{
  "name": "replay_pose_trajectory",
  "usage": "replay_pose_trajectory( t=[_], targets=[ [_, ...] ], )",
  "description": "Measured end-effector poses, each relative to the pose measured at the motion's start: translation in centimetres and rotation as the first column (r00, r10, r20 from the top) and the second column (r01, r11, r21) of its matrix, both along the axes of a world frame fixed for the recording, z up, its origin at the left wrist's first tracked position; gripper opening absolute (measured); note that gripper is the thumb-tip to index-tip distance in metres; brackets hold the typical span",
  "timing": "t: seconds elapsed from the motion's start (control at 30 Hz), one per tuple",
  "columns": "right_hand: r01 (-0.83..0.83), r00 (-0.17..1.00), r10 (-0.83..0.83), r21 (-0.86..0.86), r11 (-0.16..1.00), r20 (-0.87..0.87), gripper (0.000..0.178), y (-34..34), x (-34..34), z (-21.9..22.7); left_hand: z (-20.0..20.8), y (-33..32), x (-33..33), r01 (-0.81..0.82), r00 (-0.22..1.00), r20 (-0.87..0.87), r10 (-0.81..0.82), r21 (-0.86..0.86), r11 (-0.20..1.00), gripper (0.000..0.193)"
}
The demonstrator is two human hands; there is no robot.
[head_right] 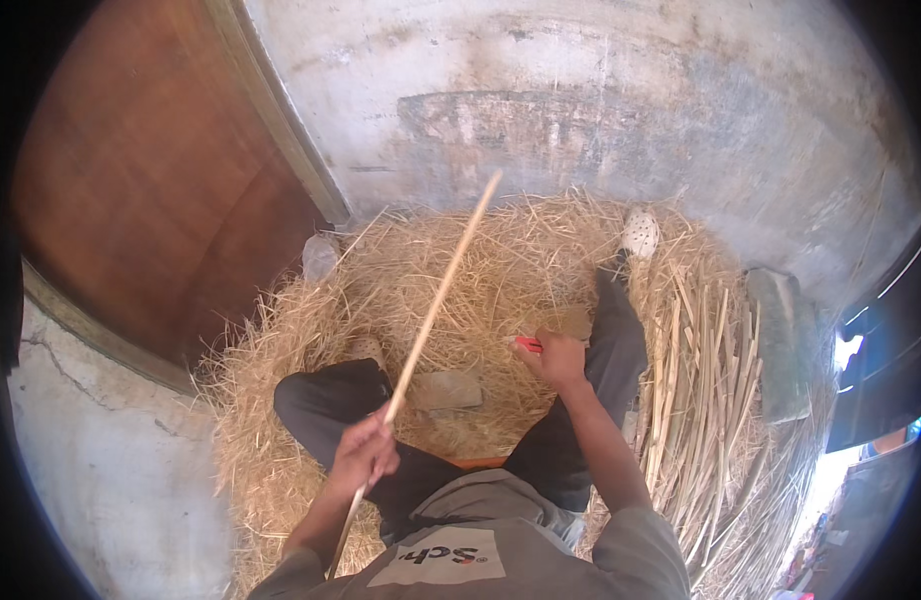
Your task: The person sits on a bed of straw and uses a large knife to split a long bamboo pole into thin strips. They then use a red utility knife to further refine and smooth the edges of the bamboo strips.
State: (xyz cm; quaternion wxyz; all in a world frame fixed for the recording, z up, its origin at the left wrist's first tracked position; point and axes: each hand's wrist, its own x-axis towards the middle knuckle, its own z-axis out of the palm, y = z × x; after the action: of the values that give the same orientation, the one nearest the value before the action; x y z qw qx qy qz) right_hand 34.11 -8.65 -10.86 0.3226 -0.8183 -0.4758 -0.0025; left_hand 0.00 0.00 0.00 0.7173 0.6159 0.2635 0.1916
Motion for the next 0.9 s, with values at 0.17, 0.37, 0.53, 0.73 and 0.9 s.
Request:
replay_pose_trajectory(
  t=[0.17,0.37,0.53,0.73,0.9],
  targets=[
    [0.002,0.998,0.001,0.036,0.999,-0.06,0.048,-1.3,1.6,-0.1,3.3,4.4,1.9,0.066,0.955,-0.261,0.142,0.651,0.756,0.041],
    [-0.067,0.998,0.071,0.262,0.963,-0.004,0.05,-6.8,-1.8,0.9,6.2,15.7,-4.0,0.405,0.732,-0.285,0.619,0.912,-0.059,0.061],
    [0.14,0.974,-0.001,0.593,0.793,-0.229,0.065,-11.1,-3.0,2.0,0.5,25.1,-10.4,0.491,0.669,-0.263,0.695,0.859,-0.147,0.058],
    [0.543,0.819,-0.289,0.506,0.671,-0.496,0.053,-16.5,0.0,-1.6,-6.1,28.3,-15.5,0.568,0.49,-0.328,0.808,0.823,-0.011,0.048],
    [0.727,0.638,-0.454,0.292,0.622,-0.622,0.048,-21.3,0.5,-9.4,-7.4,27.2,-13.6,0.536,0.451,-0.387,0.805,0.838,0.103,0.04]
  ],
)
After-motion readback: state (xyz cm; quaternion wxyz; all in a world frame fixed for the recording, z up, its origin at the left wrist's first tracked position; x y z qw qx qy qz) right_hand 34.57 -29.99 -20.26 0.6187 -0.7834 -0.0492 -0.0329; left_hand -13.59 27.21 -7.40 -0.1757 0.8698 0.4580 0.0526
